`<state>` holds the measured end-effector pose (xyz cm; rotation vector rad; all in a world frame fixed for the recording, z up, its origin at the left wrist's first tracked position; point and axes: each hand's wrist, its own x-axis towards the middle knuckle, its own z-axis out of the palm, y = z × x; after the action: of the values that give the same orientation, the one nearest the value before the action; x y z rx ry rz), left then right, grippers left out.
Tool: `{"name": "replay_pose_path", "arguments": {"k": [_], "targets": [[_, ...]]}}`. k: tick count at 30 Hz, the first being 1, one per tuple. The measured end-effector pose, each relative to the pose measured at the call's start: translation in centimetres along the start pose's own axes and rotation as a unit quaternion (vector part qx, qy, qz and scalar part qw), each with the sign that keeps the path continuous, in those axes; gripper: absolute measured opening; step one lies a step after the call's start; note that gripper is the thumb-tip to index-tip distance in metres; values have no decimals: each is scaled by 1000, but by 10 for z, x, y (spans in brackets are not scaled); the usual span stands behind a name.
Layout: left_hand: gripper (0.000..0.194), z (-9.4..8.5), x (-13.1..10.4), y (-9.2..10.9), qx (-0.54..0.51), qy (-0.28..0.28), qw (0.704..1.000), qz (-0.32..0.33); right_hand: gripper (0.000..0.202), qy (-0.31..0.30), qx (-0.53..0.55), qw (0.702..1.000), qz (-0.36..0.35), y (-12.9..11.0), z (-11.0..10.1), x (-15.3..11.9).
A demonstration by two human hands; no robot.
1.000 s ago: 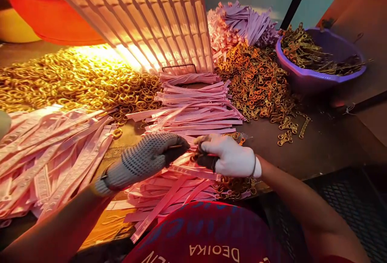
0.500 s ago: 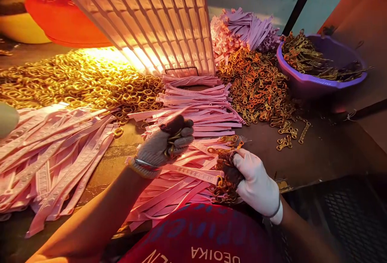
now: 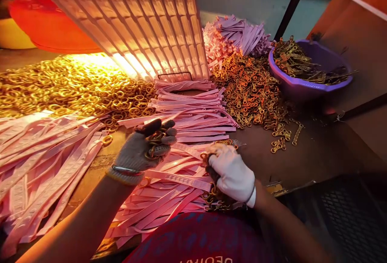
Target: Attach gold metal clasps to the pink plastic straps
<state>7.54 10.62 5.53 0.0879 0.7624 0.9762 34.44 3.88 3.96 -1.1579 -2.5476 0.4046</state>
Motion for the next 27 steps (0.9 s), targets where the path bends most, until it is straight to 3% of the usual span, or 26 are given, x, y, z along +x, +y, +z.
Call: {"name": "replay_pose_path", "arguments": {"k": [3, 6, 8, 9, 10, 13, 14, 15, 16, 20, 24, 25, 26, 27], "targets": [[21, 9, 16, -2, 50, 0, 999, -5, 30, -83, 10, 996, 26, 0, 0, -12], [11, 13, 32, 0, 206, -5, 978, 27, 21, -32, 93, 995, 29, 7, -4, -26], [20, 19, 47, 1, 392, -23, 915, 88, 14, 23, 141, 989, 43, 17, -5, -30], [25, 24, 57, 0, 498, -35, 857, 129, 13, 47, 152, 985, 61, 22, -4, -30], [27, 31, 68, -2, 603, -49, 777, 171, 14, 68, 158, 982, 83, 28, -2, -29], [30, 54, 107, -15, 838, -62, 479, 254, 16, 104, 186, 968, 133, 40, 6, -23], [31, 61, 120, -22, 874, -58, 405, 260, 16, 108, 200, 963, 143, 43, 9, -21], [33, 66, 131, -29, 897, -54, 356, 256, 17, 111, 210, 959, 154, 44, 11, -19], [35, 70, 141, -36, 909, -49, 330, 249, 18, 115, 214, 956, 164, 44, 13, -18], [38, 71, 161, -58, 920, -47, 305, 243, 24, 124, 207, 952, 191, 46, 18, -16], [31, 65, 147, -57, 920, -76, 289, 253, 32, 137, 158, 962, 178, 51, 24, -13], [29, 63, 138, -53, 912, -79, 303, 265, 33, 147, 138, 964, 171, 51, 25, -12], [27, 62, 127, -48, 895, -80, 338, 279, 34, 156, 117, 967, 164, 51, 25, -10], [26, 59, 114, -43, 869, -80, 394, 288, 34, 162, 99, 969, 158, 50, 24, -7]]}}
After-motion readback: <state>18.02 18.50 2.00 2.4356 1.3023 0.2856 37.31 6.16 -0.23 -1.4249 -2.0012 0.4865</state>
